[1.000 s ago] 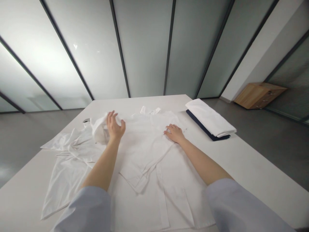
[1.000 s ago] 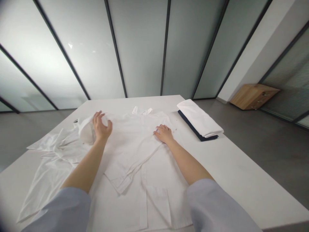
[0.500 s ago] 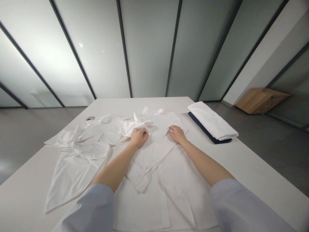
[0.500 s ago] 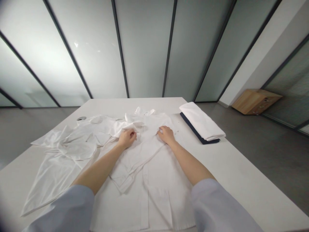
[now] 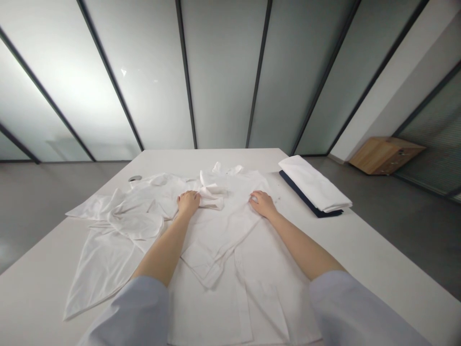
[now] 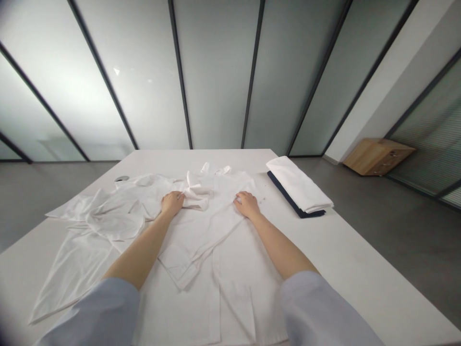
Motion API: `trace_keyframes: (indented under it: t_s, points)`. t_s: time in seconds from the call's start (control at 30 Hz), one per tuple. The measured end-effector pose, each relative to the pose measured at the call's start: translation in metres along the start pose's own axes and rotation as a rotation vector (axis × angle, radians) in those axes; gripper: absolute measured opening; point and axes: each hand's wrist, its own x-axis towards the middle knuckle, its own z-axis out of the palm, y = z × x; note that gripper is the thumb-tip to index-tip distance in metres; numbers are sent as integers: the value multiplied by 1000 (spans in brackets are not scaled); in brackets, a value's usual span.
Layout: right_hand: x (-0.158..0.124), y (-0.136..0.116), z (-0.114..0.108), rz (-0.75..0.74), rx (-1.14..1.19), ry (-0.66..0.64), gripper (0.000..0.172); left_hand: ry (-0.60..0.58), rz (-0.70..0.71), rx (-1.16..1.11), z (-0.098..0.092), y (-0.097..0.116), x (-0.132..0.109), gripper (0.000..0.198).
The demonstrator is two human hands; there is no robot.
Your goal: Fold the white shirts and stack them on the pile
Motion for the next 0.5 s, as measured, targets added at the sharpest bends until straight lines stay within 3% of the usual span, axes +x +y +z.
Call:
trace_keyframes:
  t_s: [0.1,0.2,0.27,0.3,0.37,0.43,0.5]
  points:
    - [-1,-1,-1,3,2,-6,31,126,-63,-151,-3,-2,5,42]
    - [-2,-2,-2,2,0,-9,31,373,-145,-325,-10,-2,12,45]
    - [-2,-3,-3,6,-4,-11,31,503,-105,-413,-15,4,14,45]
    - [-3,-3,-3,7,-5,-14,32,500,-29,-446,-18,10,13,44]
    - [-3,-3,-4,10,0,-21,32,307,234,-481,-22,27,7,42]
    - [-3,-3,-4,7,9,-29,32,-14,527,-460,-24,45,-3,39]
    - [-2,-2,-4,2,12,-33,32,-123,681,-389,-22,57,-14,36]
